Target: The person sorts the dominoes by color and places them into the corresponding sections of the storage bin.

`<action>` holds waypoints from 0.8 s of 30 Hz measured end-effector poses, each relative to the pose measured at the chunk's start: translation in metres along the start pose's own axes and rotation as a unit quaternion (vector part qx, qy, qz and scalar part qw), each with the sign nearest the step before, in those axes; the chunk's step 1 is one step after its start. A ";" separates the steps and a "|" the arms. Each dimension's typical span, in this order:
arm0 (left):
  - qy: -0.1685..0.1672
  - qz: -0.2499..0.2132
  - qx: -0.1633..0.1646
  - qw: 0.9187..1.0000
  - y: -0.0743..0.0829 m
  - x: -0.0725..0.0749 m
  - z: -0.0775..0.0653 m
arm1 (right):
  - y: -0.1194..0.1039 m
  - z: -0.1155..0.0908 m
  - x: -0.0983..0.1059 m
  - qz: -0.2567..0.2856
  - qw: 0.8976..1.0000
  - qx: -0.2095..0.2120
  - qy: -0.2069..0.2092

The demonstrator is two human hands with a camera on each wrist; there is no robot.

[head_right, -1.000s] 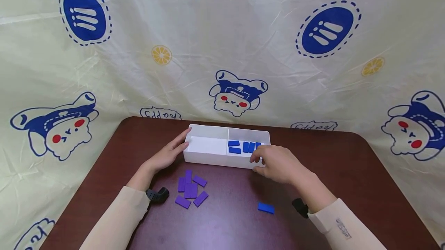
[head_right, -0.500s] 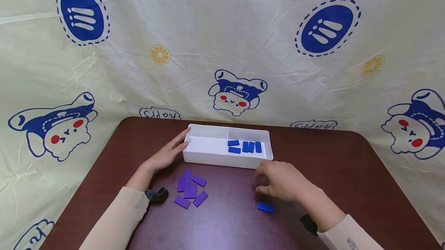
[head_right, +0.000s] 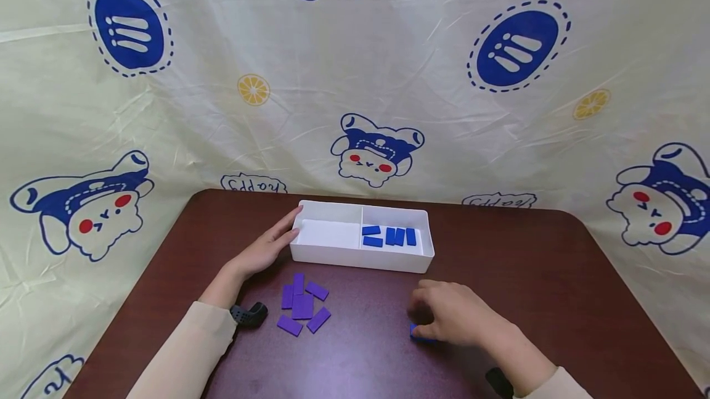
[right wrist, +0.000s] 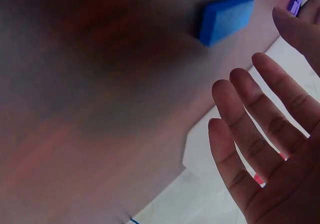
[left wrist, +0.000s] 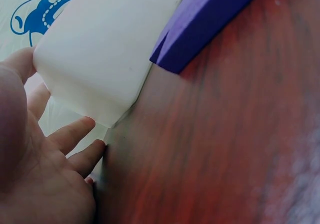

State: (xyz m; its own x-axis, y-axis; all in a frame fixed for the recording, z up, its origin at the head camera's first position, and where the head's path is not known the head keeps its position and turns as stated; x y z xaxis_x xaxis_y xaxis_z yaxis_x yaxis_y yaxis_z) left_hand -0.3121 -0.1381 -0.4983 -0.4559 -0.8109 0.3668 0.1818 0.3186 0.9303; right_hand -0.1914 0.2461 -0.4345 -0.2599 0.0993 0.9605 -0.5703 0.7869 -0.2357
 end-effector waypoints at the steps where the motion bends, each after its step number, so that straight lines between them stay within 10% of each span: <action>1: 0.000 0.001 0.001 1.000 0.000 0.000 0.000 | 0.000 0.000 -0.002 0.006 1.000 -0.001 -0.005; 24: 0.000 -0.007 -0.001 1.000 0.002 0.000 -0.001 | -0.001 -0.008 -0.021 0.030 0.999 -0.015 0.017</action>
State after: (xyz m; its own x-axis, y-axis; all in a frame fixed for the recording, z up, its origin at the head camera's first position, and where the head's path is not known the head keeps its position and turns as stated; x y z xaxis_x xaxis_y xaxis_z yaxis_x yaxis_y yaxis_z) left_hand -0.3110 -0.1383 -0.4960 -0.4587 -0.8152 0.3537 0.1763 0.3066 0.9354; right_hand -0.1787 0.2479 -0.4532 -0.2654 0.1673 0.9495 -0.5304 0.7971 -0.2887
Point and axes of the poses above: each hand's wrist, its own z-axis towards the middle knuckle, its own x-axis out of the back of the hand, y = z × x, the point moved 2 cm from there along z, towards the middle knuckle, and after that the axes turned 4 degrees about -y, right-handed, at the moved point
